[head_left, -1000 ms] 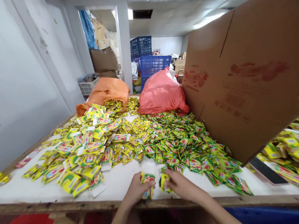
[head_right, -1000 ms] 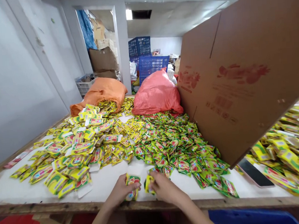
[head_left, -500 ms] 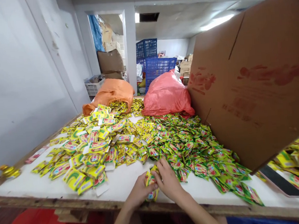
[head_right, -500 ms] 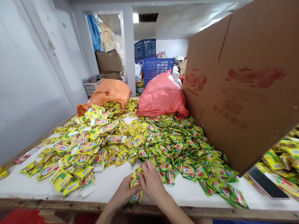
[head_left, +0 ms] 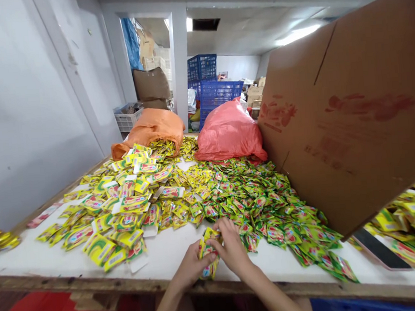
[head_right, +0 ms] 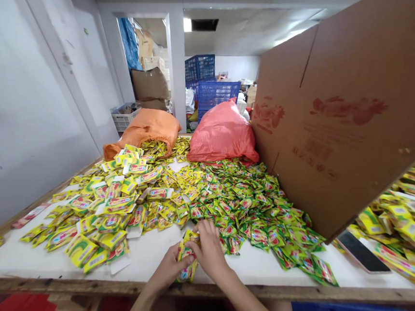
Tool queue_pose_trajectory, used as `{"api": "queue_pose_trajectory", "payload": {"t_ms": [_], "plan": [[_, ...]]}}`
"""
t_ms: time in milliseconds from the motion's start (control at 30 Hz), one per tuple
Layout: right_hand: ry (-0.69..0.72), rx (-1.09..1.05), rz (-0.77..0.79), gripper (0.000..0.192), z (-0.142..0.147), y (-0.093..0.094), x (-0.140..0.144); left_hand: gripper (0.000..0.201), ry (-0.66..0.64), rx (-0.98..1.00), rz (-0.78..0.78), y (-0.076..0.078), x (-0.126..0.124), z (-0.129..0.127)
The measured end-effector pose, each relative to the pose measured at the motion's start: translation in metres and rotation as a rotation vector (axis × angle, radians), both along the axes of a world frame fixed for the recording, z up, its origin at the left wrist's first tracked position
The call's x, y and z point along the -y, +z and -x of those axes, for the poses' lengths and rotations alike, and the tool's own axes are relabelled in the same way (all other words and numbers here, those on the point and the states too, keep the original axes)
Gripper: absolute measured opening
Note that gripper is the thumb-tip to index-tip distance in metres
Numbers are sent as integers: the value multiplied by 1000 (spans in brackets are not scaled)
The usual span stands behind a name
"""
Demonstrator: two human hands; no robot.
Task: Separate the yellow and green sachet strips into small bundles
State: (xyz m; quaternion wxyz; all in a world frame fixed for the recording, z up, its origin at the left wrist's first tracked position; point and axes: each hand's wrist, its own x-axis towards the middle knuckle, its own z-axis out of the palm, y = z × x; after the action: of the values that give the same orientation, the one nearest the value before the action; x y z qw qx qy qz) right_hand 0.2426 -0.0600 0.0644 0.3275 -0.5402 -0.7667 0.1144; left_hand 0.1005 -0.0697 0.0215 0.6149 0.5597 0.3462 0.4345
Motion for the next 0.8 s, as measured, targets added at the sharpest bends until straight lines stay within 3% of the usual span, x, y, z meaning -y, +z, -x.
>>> {"api": "queue_pose_trajectory", "payload": {"t_ms": [200,333,500,667,800], "plan": [[29,-46,-43,5,6,-10,11,38,53,-63,-24,2,1,1],[89,-15,1,5,-4,0,7,40,23,-21,4,2,1,1],[27,40,5,5,-9,9,-3,42,7,-7,2,-2,0,2],[5,28,6,10,-3,2,-6,43,21,-11,-6,-5,0,5],[93,6,89,21,-8,1,0,44,35,15,2,-10,-1,4]]}}
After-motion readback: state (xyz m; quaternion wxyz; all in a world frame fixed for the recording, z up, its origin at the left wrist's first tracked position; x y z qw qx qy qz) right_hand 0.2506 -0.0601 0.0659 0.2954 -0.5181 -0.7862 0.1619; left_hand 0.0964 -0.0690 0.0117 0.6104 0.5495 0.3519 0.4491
